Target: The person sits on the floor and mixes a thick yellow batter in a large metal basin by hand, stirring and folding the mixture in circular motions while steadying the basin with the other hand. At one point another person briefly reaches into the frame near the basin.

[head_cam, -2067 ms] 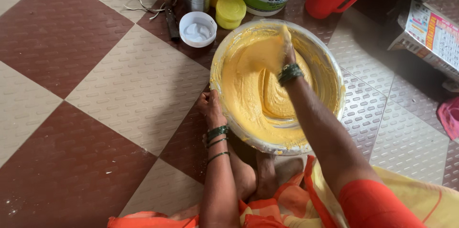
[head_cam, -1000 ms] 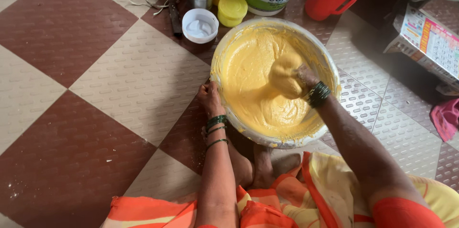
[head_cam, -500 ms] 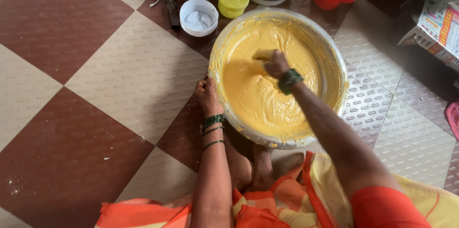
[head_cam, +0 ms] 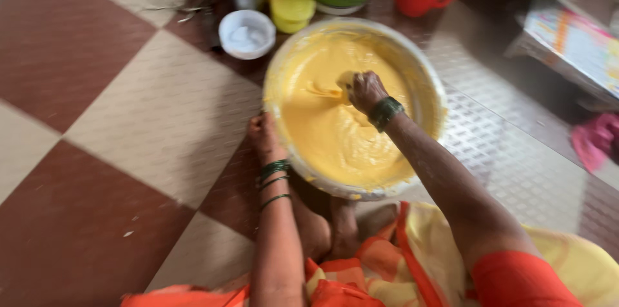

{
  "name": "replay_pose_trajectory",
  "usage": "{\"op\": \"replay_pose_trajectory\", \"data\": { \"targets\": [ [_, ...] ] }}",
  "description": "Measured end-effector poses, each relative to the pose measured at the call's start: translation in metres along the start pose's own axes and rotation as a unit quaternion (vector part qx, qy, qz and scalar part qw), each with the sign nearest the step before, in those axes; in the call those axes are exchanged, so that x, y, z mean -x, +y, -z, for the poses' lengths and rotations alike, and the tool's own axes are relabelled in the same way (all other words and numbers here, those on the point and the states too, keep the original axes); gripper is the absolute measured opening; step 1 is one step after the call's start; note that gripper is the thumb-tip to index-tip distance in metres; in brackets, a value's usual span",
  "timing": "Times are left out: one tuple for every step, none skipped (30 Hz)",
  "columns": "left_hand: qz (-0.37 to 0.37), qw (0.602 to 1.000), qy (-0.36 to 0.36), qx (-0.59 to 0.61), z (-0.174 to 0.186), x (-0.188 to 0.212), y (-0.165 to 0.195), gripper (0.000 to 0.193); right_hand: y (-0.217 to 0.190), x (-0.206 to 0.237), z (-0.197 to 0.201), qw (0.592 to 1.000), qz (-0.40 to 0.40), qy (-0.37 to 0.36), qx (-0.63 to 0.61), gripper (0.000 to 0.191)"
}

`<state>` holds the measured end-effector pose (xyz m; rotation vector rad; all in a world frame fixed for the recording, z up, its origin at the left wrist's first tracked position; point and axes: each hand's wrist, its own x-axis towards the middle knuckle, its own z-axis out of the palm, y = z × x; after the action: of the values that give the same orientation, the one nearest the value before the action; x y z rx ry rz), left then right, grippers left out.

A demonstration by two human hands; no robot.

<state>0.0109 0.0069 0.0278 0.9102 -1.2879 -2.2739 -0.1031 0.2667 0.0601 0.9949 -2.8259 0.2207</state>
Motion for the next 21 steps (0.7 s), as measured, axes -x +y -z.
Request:
{"op": "replay_pose_trajectory", "data": {
  "targets": [
    [0.016,1.000,0.003,-0.003,-0.002,0.000,0.000,0.026,0.008,0.003,0.007,0.993,-0.118,-0.016,-0.024,0.021],
    [0.008,1.000,-0.005,0.008,-0.003,0.000,0.001,0.029,0.015,0.005,0.015,0.978,-0.205,-0.016,-0.043,0.023],
    [-0.003,1.000,-0.007,0.018,-0.004,0.000,0.002,0.032,0.020,0.008,0.022,0.962,-0.263,-0.008,-0.079,0.025],
    [-0.018,0.999,-0.003,0.026,-0.005,0.000,0.004,0.035,0.022,0.009,0.028,0.949,-0.283,0.013,-0.141,0.027],
    [-0.033,0.999,0.003,0.012,-0.005,-0.001,0.005,0.035,0.024,0.012,0.034,0.926,-0.297,0.020,-0.232,0.029],
    [-0.048,0.999,0.013,-0.002,-0.006,0.000,0.006,0.034,0.025,0.014,0.039,0.885,-0.311,0.019,-0.345,0.031],
    [-0.062,0.998,0.023,-0.017,-0.006,0.000,0.008,0.034,0.024,0.018,0.043,0.825,-0.327,-0.004,-0.460,0.033],
    [-0.054,0.998,0.028,-0.010,-0.006,0.000,0.008,0.035,0.024,0.020,0.047,0.762,-0.342,-0.026,-0.549,0.036],
    [-0.044,0.999,0.028,-0.003,-0.006,0.000,0.008,0.035,0.023,0.024,0.050,0.700,-0.356,-0.047,-0.617,0.039],
    [-0.032,0.999,0.026,0.004,-0.006,0.000,0.007,0.036,0.023,0.026,0.052,0.682,-0.340,-0.050,-0.645,0.041],
    [-0.023,0.999,0.027,0.004,-0.006,0.000,0.006,0.035,0.023,0.028,0.054,0.661,-0.323,-0.053,-0.675,0.044],
    [-0.016,0.999,0.028,0.005,-0.006,0.000,0.005,0.034,0.023,0.029,0.056,0.642,-0.282,-0.054,-0.711,0.047],
    [-0.009,1.000,0.030,0.005,-0.005,-0.001,0.004,0.033,0.023,0.029,0.057,0.679,-0.301,-0.051,-0.667,0.045],
    [-0.013,0.999,0.027,0.014,-0.004,-0.001,0.003,0.033,0.023,0.029,0.058,0.714,-0.318,-0.051,-0.622,0.044],
    [-0.016,0.999,0.025,0.022,-0.004,-0.002,0.001,0.033,0.024,0.027,0.059,0.745,-0.334,-0.051,-0.574,0.043],
    [-0.020,0.999,0.023,0.030,-0.003,-0.002,0.000,0.033,0.024,0.026,0.058,0.774,-0.302,-0.030,-0.555,0.043],
    [-0.016,0.999,0.022,0.029,-0.002,-0.002,-0.001,0.034,0.025,0.024,0.058,0.801,-0.270,-0.009,-0.534,0.046],
    [-0.011,0.999,0.022,0.028,-0.001,-0.002,-0.002,0.034,0.027,0.021,0.057,0.827,-0.239,0.013,-0.509,0.053],
    [-0.005,0.999,0.021,0.028,0.000,-0.002,-0.003,0.034,0.028,0.019,0.055,0.865,-0.246,0.047,-0.436,0.047],
    [0.001,1.000,0.019,0.025,0.001,-0.001,-0.003,0.034,0.032,0.016,0.052,0.896,-0.249,0.080,-0.360,0.042],
    [0.005,1.000,0.016,0.022,0.002,-0.001,-0.003,0.034,0.035,0.013,0.049,0.920,-0.250,0.113,-0.281,0.039]
  ]
}}
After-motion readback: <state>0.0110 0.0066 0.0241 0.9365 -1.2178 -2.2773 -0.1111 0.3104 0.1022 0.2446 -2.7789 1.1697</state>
